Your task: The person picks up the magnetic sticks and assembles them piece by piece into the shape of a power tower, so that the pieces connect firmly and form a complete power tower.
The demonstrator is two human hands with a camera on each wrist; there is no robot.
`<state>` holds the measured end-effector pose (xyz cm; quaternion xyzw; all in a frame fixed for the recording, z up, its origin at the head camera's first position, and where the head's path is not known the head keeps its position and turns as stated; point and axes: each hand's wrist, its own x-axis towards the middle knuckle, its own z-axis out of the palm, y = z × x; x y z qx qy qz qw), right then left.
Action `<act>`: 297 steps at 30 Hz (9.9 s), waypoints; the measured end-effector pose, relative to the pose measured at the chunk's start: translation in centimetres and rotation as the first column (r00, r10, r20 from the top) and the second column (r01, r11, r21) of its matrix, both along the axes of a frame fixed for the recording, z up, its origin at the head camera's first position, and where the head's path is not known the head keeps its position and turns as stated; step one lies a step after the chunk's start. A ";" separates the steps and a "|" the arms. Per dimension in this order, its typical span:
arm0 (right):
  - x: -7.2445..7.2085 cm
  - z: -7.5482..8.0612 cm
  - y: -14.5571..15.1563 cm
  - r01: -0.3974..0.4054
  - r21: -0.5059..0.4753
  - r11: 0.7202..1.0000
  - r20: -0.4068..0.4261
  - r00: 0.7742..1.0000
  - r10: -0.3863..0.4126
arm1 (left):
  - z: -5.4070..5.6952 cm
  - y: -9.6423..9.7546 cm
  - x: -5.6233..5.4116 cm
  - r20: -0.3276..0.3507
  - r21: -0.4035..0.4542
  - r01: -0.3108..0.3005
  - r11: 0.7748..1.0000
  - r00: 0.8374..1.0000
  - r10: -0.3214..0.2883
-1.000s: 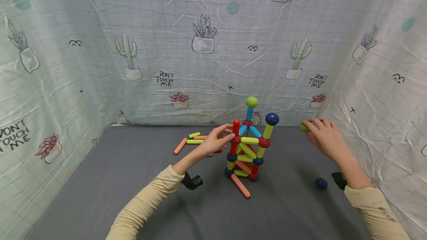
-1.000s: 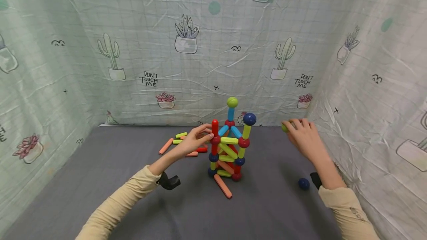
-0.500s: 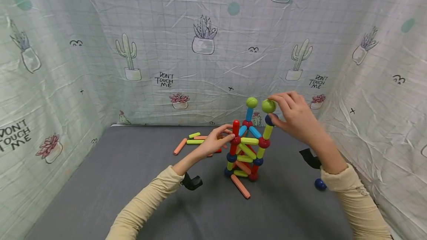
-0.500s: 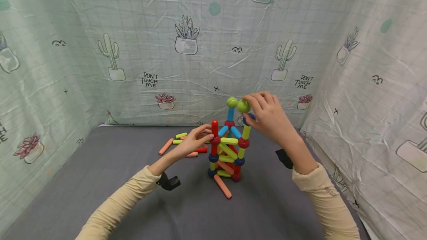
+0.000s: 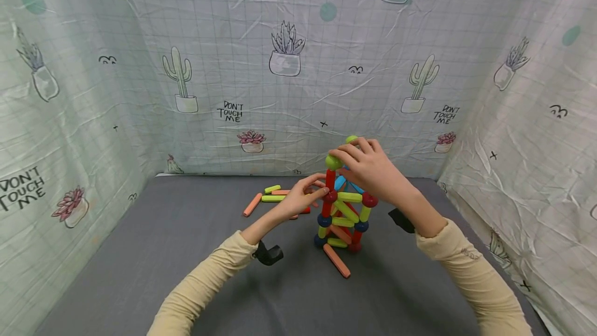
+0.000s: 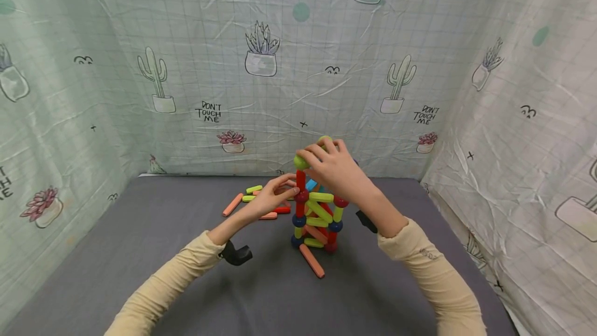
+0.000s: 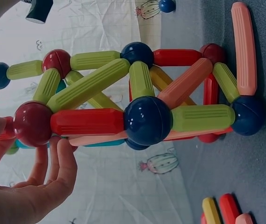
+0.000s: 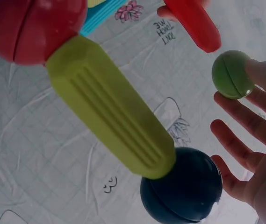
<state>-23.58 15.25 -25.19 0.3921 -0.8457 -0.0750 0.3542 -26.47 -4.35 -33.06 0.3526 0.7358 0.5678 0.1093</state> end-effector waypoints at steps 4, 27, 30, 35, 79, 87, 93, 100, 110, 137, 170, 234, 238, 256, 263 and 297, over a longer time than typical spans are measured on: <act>-0.1 -0.3 -0.1 0.031 0.029 0.999 -0.001 1.000 -0.031 | -0.1 0.0 -0.2 -0.017 -0.012 -0.002 1.000 1.000 0.002; 1.1 -3.0 0.8 -0.003 -0.061 0.998 -0.145 0.989 -0.006 | -2.4 0.4 -2.2 -0.055 0.001 0.006 1.000 0.998 -0.006; 1.8 -4.5 0.6 -0.053 -0.099 0.994 -0.178 0.983 0.035 | -2.4 0.4 -2.2 -0.035 -0.007 0.007 1.000 0.999 -0.007; 2.8 -7.8 -0.2 -0.091 -0.082 0.992 -0.202 0.977 0.073 | -2.7 0.5 -2.0 -0.045 -0.013 -0.002 1.000 0.999 0.001; 3.3 -22.3 -1.0 0.160 0.205 0.965 0.004 0.986 -0.165 | -0.3 0.1 -0.1 -0.025 -0.024 0.003 1.000 1.000 -0.003; 3.4 -21.3 -1.6 0.243 0.225 0.943 0.022 0.967 -0.254 | -0.2 0.1 -0.1 -0.038 -0.027 0.005 1.000 0.999 -0.006; 4.2 -21.2 -1.7 0.309 0.262 0.914 0.012 0.946 -0.324 | -0.9 0.2 -0.7 -0.029 -0.021 0.000 1.000 1.000 -0.001; 5.0 -19.4 -1.3 0.282 0.247 0.927 0.064 0.950 -0.306 | -2.2 0.5 -1.6 -0.044 -0.016 -0.009 1.000 0.999 0.008; 6.2 -11.4 -0.3 0.154 0.066 0.986 0.115 0.980 -0.160 | -2.6 0.5 -1.9 -0.042 -0.013 -0.013 1.000 0.999 0.012; 0.6 -0.1 2.3 -0.001 -0.053 0.999 0.206 0.979 0.012 | -0.1 -0.1 0.4 -0.016 -0.016 0.017 1.000 1.000 -0.017; -0.4 -0.4 1.9 0.062 -0.005 0.998 0.332 0.942 -0.057 | 1.1 1.2 -1.4 -0.214 0.264 -0.051 0.963 0.971 0.110; 4.2 -9.4 3.9 0.370 -0.724 0.583 0.688 0.444 0.574 | -1.7 0.5 -3.7 -0.087 0.018 -0.175 0.984 0.981 0.176; 5.1 -9.5 1.3 0.349 -0.750 0.562 0.660 0.441 0.608 | -2.7 0.9 -5.7 -0.049 0.023 -0.152 0.988 0.987 0.153; 5.6 -9.7 -0.3 0.262 -0.795 0.548 0.588 0.557 0.586 | -6.2 -1.9 -7.8 -0.105 -0.038 -0.183 0.982 0.978 0.178; 5.5 -9.0 2.6 0.255 -0.850 0.461 0.503 0.654 0.565 | -8.8 -4.2 -8.0 -0.247 -0.136 -0.327 0.935 0.925 0.288; 3.0 -10.5 2.6 0.429 -0.744 0.512 0.628 0.711 0.315 | -12.5 -7.6 -7.3 -0.914 -0.404 -0.683 0.609 0.284 -0.289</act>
